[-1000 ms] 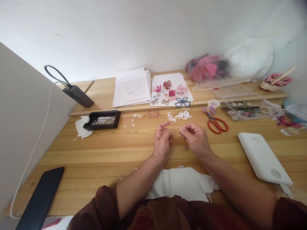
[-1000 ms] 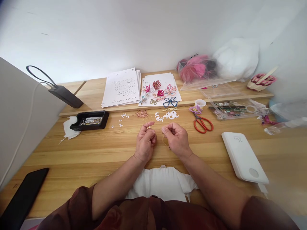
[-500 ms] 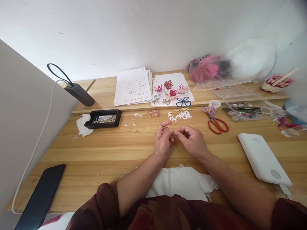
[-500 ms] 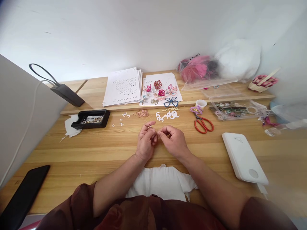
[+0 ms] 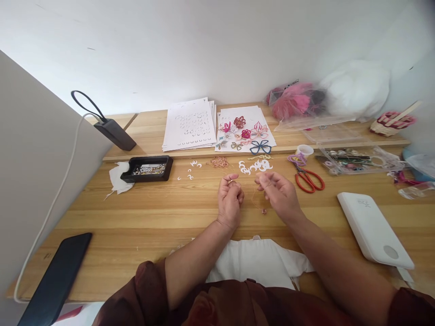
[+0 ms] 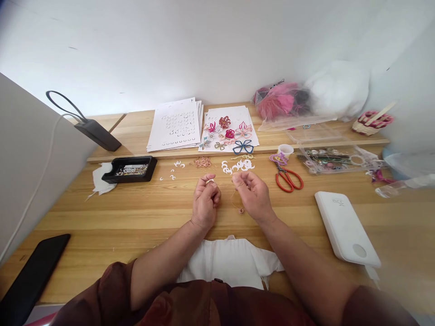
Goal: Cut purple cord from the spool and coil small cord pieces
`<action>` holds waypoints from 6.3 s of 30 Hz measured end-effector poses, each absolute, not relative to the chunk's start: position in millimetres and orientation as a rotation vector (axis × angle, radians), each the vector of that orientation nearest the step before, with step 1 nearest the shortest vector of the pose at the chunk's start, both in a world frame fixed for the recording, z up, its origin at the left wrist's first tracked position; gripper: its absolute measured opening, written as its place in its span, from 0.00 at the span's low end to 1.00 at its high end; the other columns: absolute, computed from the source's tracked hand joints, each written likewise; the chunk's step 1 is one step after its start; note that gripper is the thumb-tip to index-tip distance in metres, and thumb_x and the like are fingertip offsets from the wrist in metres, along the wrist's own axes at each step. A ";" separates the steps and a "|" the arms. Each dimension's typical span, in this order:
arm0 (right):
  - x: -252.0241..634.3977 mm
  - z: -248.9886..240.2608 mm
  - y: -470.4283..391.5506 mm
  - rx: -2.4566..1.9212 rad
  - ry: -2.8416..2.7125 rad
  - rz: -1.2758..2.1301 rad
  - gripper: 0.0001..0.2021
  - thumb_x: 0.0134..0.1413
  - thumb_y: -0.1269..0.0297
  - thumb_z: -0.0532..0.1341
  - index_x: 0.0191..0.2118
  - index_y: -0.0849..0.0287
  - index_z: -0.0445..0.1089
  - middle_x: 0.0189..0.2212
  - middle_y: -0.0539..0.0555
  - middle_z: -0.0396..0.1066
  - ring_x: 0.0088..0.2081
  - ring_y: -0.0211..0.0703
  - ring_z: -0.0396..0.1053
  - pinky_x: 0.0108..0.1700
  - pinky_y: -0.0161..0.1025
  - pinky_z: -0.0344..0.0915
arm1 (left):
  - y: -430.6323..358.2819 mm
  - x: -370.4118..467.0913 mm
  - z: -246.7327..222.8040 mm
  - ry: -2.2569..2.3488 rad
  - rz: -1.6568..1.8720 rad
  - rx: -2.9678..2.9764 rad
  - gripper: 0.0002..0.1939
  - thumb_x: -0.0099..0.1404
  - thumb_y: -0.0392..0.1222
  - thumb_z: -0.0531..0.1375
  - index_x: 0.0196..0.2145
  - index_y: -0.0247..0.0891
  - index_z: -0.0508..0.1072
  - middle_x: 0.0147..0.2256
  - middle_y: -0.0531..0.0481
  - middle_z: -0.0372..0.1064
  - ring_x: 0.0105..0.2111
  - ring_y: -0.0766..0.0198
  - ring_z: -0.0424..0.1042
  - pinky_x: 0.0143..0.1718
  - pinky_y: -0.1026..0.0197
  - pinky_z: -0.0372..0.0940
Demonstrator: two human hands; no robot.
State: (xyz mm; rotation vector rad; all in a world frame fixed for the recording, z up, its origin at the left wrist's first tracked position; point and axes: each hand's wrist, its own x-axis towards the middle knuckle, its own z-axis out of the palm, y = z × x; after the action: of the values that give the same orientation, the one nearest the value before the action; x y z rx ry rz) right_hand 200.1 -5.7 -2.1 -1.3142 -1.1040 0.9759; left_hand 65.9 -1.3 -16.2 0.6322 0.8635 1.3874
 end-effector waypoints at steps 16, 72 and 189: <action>197.7 4.6 -9.9 -1.170 -0.804 1.328 0.24 0.35 0.45 0.80 0.25 0.58 0.72 0.23 0.49 0.70 0.22 0.32 0.58 0.22 0.31 0.53 | -4.4 67.2 -22.1 0.805 1.261 0.964 0.15 0.66 0.47 0.64 0.46 0.38 0.68 0.20 0.63 0.54 0.21 0.70 0.49 0.25 0.65 0.50; 201.8 -13.5 4.1 -1.264 -1.141 0.725 0.12 0.49 0.53 0.67 0.27 0.54 0.69 0.20 0.46 0.65 0.23 0.37 0.58 0.29 0.38 0.58 | -131.3 -40.0 -3.8 0.895 0.371 2.387 0.29 0.69 0.60 0.64 0.61 0.44 0.75 0.56 0.37 0.72 0.55 0.46 0.70 0.58 0.43 0.65; 191.9 -7.0 -13.6 -1.319 -1.387 1.120 0.12 0.52 0.51 0.72 0.27 0.53 0.78 0.23 0.51 0.74 0.27 0.43 0.68 0.30 0.41 0.67 | -6.2 8.8 -14.6 1.031 0.835 1.063 0.14 0.60 0.46 0.72 0.37 0.34 0.79 0.27 0.49 0.76 0.25 0.67 0.75 0.29 0.64 0.70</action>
State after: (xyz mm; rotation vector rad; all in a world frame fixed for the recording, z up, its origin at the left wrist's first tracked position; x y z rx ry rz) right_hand 191.9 -13.6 -7.0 -1.3193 -1.3874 1.1199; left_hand 8.8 -6.2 -14.6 1.0634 1.0313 0.8349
